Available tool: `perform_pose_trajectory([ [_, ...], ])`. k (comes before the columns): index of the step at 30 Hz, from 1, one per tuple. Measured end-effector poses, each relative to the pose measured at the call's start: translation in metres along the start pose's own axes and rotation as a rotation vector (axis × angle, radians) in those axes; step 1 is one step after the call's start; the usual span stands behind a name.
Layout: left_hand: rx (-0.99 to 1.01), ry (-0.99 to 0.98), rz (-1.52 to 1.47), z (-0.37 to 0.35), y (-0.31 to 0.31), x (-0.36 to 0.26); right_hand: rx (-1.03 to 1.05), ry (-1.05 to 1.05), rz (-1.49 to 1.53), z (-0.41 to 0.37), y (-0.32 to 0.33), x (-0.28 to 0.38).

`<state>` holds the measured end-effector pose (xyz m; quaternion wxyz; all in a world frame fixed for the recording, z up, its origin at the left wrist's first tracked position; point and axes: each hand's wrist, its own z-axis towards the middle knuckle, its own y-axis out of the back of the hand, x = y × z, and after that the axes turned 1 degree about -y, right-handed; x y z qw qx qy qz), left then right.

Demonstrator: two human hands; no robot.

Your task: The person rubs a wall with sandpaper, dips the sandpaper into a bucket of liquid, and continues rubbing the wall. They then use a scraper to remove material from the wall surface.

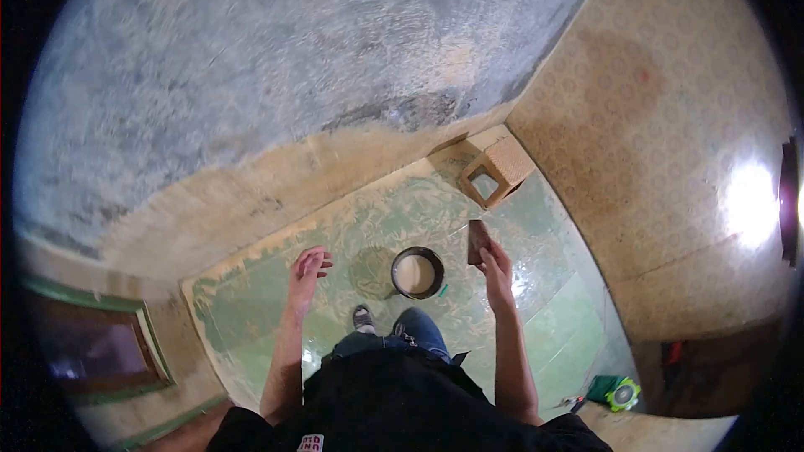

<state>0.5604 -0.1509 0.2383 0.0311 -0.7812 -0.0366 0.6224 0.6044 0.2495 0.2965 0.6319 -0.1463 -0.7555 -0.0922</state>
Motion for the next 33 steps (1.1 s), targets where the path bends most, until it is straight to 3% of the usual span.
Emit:
perform_pose_trajectory([
  [6, 0.055, -0.06, -0.105, -0.071, -0.064, -0.013, 0.407, 0.171, -0.161, -0.036, 0.003, 0.028],
  [9, 0.124, -0.015, -0.075, -0.099, -0.103, -0.014, 0.497, 0.117, -0.094, -0.086, 0.041, 0.058],
  [12, 0.271, -0.037, -0.039, -0.124, -0.168, 0.007, 0.433, -0.012, -0.001, -0.142, 0.12, 0.062],
  [14, 0.436, -0.024, -0.095, -0.132, -0.223, 0.023, 0.32, 0.087, -0.02, -0.172, 0.168, 0.065],
  [19, 0.762, 0.002, -0.121, -0.205, -0.364, -0.013, 0.091, 0.032, 0.07, -0.212, 0.259, 0.051],
  [22, 0.895, -0.032, -0.226, -0.237, -0.414, -0.022, 0.135, 0.024, 0.163, -0.224, 0.285, 0.053],
  [33, 0.802, -0.068, -0.253, -0.217, -0.485, -0.014, 0.26, 0.007, 0.279, -0.174, 0.328, 0.046],
])
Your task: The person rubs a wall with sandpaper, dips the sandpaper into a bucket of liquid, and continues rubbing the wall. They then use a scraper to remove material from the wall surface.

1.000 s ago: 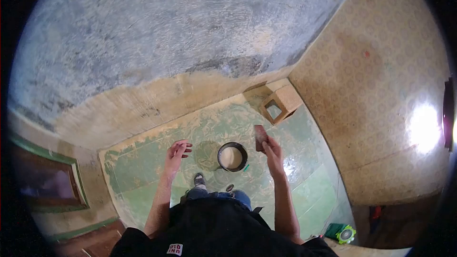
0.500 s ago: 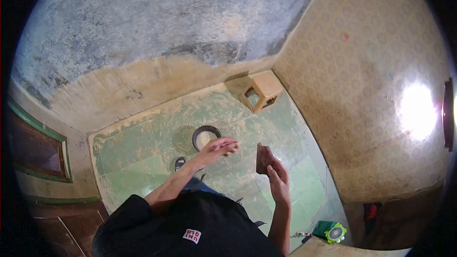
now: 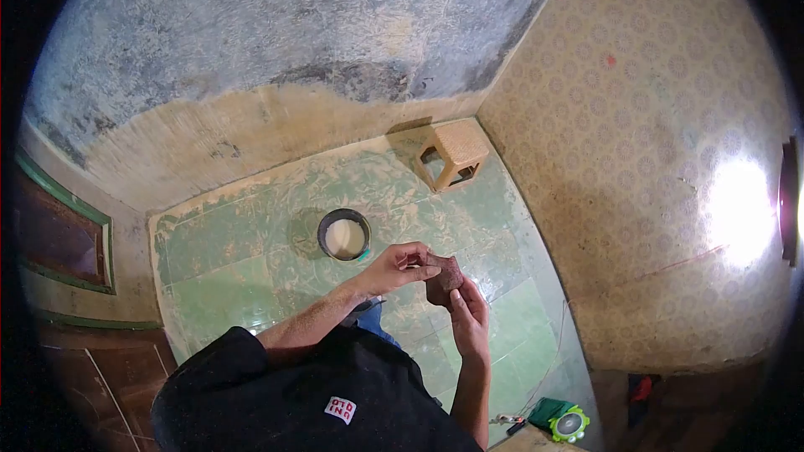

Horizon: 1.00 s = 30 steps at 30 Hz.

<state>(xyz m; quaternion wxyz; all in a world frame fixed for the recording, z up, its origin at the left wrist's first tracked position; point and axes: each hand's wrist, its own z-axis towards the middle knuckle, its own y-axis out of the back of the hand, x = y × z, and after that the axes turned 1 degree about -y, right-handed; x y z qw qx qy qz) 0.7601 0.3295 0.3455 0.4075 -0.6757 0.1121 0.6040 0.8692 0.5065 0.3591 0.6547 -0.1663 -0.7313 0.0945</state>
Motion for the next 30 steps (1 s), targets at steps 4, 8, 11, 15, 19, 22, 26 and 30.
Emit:
perform_pose_trajectory([
  [4, -0.109, 0.009, -0.045, 0.046, 0.004, 0.017, -0.094, 0.001, -0.174, 0.04, 0.026, 0.013],
  [8, -0.18, 0.043, -0.16, 0.098, 0.006, 0.028, -0.071, -0.052, -0.188, 0.072, 0.042, 0.039],
  [11, -0.193, 0.062, -0.282, 0.135, 0.005, 0.021, 0.047, -0.052, -0.195, 0.091, 0.063, 0.052],
  [15, -0.139, 0.1, -0.232, 0.169, 0.003, 0.028, 0.148, 0.001, -0.13, 0.124, 0.075, 0.059],
  [19, -0.163, 0.159, -0.494, 0.203, -0.022, 0.03, 0.218, 0.04, -0.289, 0.155, 0.118, 0.052],
  [22, -0.245, 0.108, -0.545, 0.231, -0.057, 0.029, 0.339, -0.001, -0.422, 0.177, 0.16, 0.056],
  [26, -0.432, 0.035, -0.338, 0.265, -0.084, 0.028, 0.477, -0.009, -0.533, 0.203, 0.202, 0.072],
  [30, -0.506, 0.038, -0.441, 0.293, -0.124, 0.061, 0.502, 0.2, -0.248, 0.235, 0.211, 0.11],
])
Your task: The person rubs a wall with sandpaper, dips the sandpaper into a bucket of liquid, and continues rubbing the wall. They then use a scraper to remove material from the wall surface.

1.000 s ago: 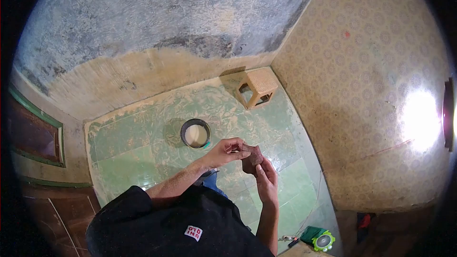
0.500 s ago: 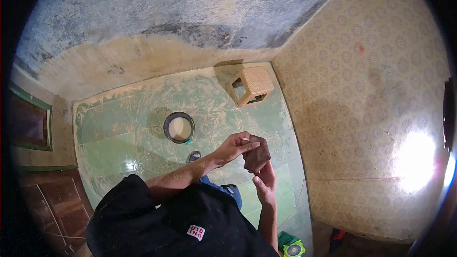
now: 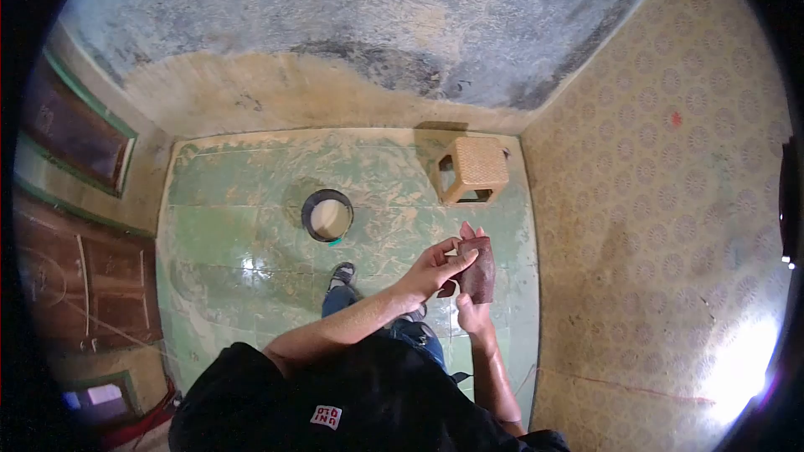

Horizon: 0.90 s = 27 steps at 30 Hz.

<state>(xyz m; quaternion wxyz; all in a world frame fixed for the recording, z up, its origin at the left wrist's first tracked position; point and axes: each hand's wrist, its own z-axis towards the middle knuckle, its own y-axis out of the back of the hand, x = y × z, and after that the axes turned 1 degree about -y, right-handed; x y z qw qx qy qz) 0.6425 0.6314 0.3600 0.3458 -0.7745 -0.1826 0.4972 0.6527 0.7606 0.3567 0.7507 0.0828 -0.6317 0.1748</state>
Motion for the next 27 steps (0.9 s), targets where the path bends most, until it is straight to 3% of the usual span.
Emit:
perform_pose_trajectory([
  [2, -0.114, -0.019, 0.002, -0.003, -0.017, 0.009, 0.083, 0.029, 0.032, 0.009, 0.023, 0.006],
  [4, -0.197, -0.066, -0.008, -0.004, -0.034, 0.02, 0.212, -0.071, 0.129, 0.009, 0.039, 0.008],
  [7, -0.366, -0.202, -0.035, -0.012, -0.042, 0.029, 0.24, -0.114, 0.258, 0.005, 0.034, 0.021],
  [9, -0.303, -0.278, 0.245, -0.019, -0.029, 0.034, 0.259, -0.124, 0.315, -0.001, 0.032, 0.022],
  [11, -0.334, -0.33, 0.208, -0.018, -0.037, 0.039, 0.127, -0.276, 0.341, -0.003, 0.026, 0.03],
  [16, -0.435, -0.378, 0.074, -0.016, -0.047, 0.048, 0.12, -0.231, 0.304, -0.003, 0.034, 0.015],
  [21, -0.358, -0.313, 0.208, -0.042, -0.022, 0.059, 0.091, -0.24, 0.25, -0.023, 0.021, 0.018],
  [24, -0.281, -0.466, 0.01, -0.067, -0.013, 0.069, 0.023, -0.264, 0.356, -0.037, 0.012, 0.011],
  [27, -0.21, -0.422, -0.044, -0.09, -0.003, 0.081, 0.051, -0.279, 0.249, -0.047, 0.002, 0.011],
])
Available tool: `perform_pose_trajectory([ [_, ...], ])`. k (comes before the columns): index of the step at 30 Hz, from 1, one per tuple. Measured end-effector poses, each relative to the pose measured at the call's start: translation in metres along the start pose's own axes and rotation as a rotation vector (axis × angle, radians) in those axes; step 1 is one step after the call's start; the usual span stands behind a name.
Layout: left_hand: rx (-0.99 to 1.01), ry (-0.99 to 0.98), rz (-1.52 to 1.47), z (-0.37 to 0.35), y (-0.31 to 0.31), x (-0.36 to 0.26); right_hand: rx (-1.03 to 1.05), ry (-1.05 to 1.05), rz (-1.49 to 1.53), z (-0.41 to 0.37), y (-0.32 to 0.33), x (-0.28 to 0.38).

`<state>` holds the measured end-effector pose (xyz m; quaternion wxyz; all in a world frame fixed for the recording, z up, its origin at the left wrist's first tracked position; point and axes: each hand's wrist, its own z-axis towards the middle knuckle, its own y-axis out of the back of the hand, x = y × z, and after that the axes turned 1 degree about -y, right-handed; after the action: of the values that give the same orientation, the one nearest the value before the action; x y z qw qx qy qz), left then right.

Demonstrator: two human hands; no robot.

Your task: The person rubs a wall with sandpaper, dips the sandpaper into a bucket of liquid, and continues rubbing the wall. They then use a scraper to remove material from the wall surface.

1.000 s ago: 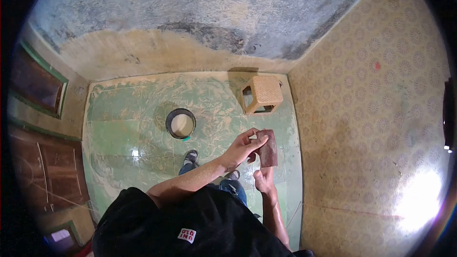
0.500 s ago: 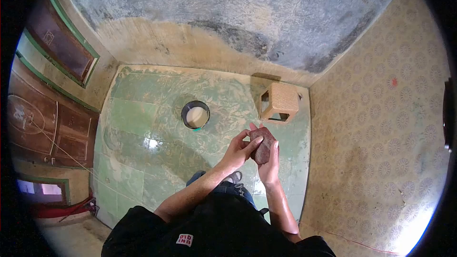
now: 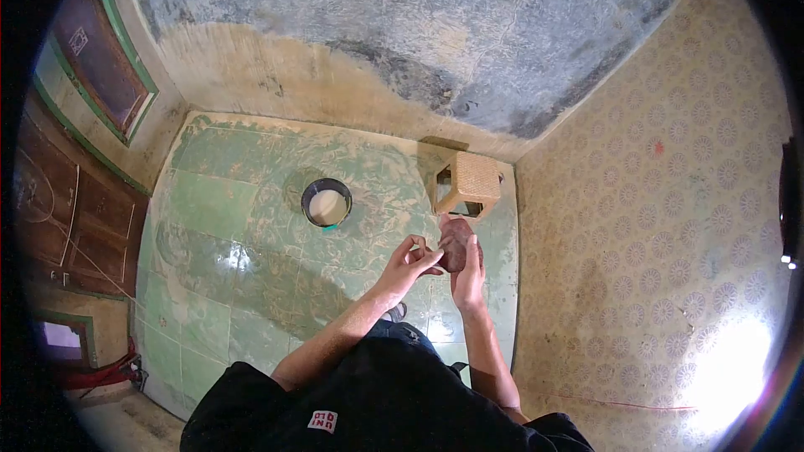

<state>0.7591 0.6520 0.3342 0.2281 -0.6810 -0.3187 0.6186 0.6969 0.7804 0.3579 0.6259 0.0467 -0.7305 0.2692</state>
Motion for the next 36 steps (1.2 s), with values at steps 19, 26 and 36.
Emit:
perform_pose_trajectory([
  [19, 0.073, 0.209, 0.042, -0.118, 0.068, -0.049, 0.085, -0.068, -0.214, -0.085, -0.12, -0.023],
  [26, 0.082, 0.016, 0.083, -0.122, 0.058, -0.045, -0.048, 0.016, -0.19, -0.1, -0.138, -0.007],
  [36, 0.18, -0.008, 0.097, -0.104, 0.011, -0.084, -0.084, 0.226, 0.032, -0.092, -0.15, 0.036],
])
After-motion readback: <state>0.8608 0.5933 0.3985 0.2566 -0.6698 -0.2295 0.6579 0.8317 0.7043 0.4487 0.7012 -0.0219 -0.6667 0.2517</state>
